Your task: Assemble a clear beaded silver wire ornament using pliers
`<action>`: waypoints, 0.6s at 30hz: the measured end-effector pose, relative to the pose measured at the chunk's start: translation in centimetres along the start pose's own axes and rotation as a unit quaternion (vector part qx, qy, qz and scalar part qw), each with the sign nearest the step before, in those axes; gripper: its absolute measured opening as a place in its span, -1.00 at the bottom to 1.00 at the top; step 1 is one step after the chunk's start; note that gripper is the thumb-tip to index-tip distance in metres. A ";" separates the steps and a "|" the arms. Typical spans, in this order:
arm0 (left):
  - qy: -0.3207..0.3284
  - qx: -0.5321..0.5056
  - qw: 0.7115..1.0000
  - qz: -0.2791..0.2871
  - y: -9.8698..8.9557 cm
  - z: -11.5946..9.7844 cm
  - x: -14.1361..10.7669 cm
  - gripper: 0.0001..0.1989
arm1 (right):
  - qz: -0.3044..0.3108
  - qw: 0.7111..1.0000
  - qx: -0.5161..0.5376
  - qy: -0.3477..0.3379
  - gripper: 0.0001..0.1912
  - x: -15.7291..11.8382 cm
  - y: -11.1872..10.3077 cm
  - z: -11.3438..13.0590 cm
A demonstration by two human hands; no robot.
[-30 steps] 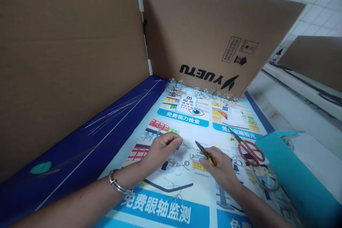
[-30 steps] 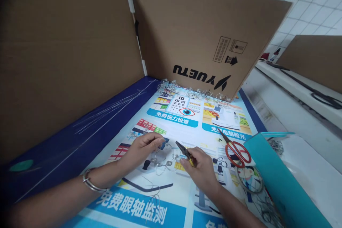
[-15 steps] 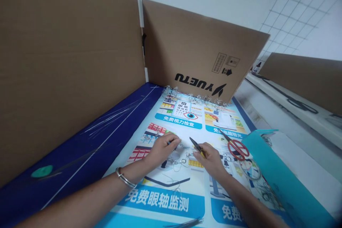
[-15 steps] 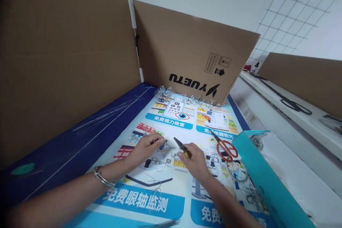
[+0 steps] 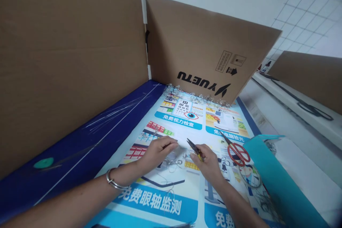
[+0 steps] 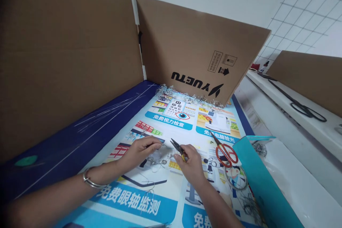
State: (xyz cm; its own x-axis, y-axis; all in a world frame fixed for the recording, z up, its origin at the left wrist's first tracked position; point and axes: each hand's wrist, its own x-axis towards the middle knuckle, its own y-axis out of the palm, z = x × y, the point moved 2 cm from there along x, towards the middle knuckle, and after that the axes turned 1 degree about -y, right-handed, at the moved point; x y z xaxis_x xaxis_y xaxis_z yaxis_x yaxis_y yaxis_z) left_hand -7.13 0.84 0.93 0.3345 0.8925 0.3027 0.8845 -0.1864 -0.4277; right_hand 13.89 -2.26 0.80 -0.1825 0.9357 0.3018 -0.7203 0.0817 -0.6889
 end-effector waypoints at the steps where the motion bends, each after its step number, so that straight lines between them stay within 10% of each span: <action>1: -0.005 0.001 1.000 -0.001 0.0 0.1 0.0 -0.82 | 0.003 1.000 0.003 -0.003 -0.77 -0.1 0.0 0.0; 18: 0.088 0.075 0.993 -0.001 0.8 0.1 -0.6 -0.82 | 0.035 0.998 -0.028 -0.042 -0.78 -1.0 -0.2 0.1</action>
State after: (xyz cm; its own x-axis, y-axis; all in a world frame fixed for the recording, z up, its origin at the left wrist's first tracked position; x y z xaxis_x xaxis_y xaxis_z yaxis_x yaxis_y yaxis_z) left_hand -6.64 0.21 0.27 0.3962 0.8052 0.4413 0.8307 -0.1097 -0.5458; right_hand 14.16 -3.22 0.70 -0.2890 0.9076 0.3046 -0.6658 0.0381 -0.7452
